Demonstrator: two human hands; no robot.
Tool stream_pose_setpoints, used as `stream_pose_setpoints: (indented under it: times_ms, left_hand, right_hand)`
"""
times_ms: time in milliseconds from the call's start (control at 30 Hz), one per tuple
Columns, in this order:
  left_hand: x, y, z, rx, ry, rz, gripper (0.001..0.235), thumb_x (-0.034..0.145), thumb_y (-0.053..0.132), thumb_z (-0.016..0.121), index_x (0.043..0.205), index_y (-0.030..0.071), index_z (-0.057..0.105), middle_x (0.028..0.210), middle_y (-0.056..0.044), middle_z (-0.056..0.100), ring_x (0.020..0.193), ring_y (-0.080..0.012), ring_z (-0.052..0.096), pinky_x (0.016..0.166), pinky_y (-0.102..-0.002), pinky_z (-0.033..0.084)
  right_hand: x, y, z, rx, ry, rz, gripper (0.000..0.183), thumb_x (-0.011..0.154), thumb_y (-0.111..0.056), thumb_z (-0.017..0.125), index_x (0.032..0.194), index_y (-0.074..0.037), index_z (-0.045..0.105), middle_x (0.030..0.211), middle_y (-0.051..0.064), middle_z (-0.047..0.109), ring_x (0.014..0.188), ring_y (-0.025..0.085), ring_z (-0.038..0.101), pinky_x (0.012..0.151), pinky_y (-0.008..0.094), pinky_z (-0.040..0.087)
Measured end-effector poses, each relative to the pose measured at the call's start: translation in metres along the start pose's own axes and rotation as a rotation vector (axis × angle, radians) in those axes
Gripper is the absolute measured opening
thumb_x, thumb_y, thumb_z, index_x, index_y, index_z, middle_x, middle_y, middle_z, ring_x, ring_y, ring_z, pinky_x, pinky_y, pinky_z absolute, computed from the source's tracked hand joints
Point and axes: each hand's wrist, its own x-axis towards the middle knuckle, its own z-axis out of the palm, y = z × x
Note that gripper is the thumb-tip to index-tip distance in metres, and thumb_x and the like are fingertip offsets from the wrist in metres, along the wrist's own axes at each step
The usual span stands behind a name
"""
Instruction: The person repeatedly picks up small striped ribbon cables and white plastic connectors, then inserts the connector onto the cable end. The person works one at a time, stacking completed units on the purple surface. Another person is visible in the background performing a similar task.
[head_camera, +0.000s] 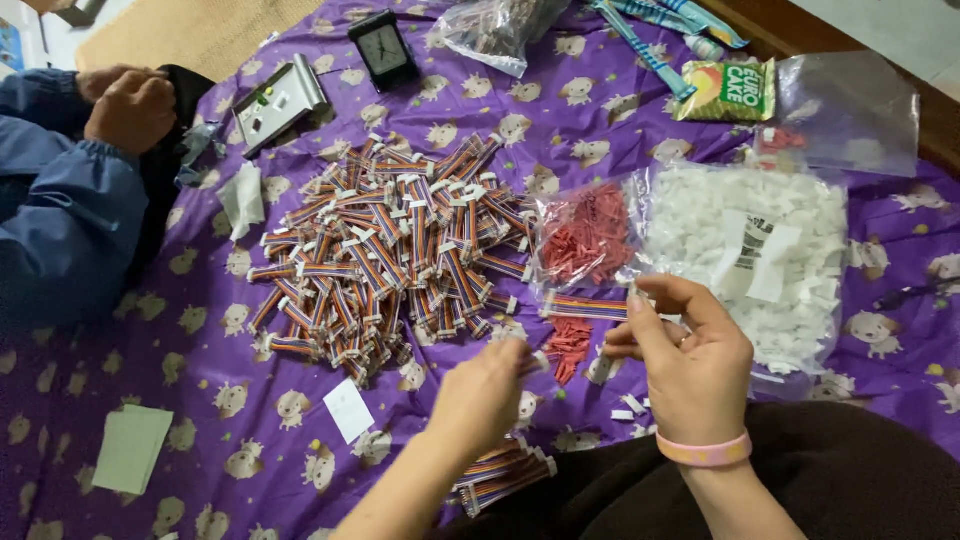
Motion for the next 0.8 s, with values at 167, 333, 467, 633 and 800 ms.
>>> stream_pose_setpoints:
  times_ms: [167,333,467,633,800]
  left_hand:
    - [-0.048,0.029,-0.083,-0.218,0.149,-0.184,0.011,0.088,0.023,0.057,0.086,0.014,0.062,0.079,-0.001,0.067,0.065,-0.0194,0.06,0.06,-0.036,0.047]
    - [-0.073,0.037,-0.063,-0.173,0.625,0.063,0.007,0.087,0.024,0.057,0.09,0.018,0.059,0.06,-0.004,0.065,0.044,-0.0297,0.059,0.042,-0.043,0.043]
    - [-0.081,0.044,-0.06,-0.149,0.622,0.352,0.021,0.072,0.012,0.059,0.092,0.016,0.054,0.079,0.001,0.064,0.061,-0.0217,0.064,0.048,-0.034,0.046]
    - [-0.078,0.04,-0.066,-0.289,0.589,0.438,0.029,0.069,0.008,0.066,0.097,0.013,0.061,0.102,-0.002,0.068,0.084,-0.0186,0.07,0.07,-0.028,0.052]
    - [-0.075,0.035,-0.067,-0.593,0.379,0.253,0.02,0.075,0.016,0.068,0.094,0.014,0.068,0.072,0.002,0.072,0.058,-0.0063,0.065,0.055,-0.022,0.05]
  right_hand:
    - [-0.004,0.013,0.003,0.062,-0.273,0.205,0.014,0.079,0.0,0.066,0.091,0.003,0.071,0.067,0.02,0.07,0.052,0.027,0.068,0.052,0.034,0.062]
    - [-0.019,0.033,0.006,0.26,-0.607,0.658,0.025,0.079,-0.009,0.065,0.085,0.015,0.07,0.053,0.027,0.061,0.041,0.028,0.056,0.041,0.035,0.05]
    - [-0.019,0.049,0.0,0.447,-0.682,0.652,0.025,0.083,-0.013,0.065,0.07,0.008,0.063,0.055,0.014,0.056,0.039,0.021,0.052,0.033,0.028,0.042]
    - [-0.017,0.05,-0.001,0.429,-0.651,0.71,0.016,0.081,-0.009,0.067,0.075,0.005,0.063,0.054,0.01,0.056,0.038,0.015,0.052,0.029,0.023,0.037]
    - [-0.013,0.052,-0.002,0.36,-0.716,0.651,0.017,0.078,-0.006,0.069,0.082,0.01,0.069,0.058,0.011,0.059,0.04,0.015,0.054,0.028,0.024,0.035]
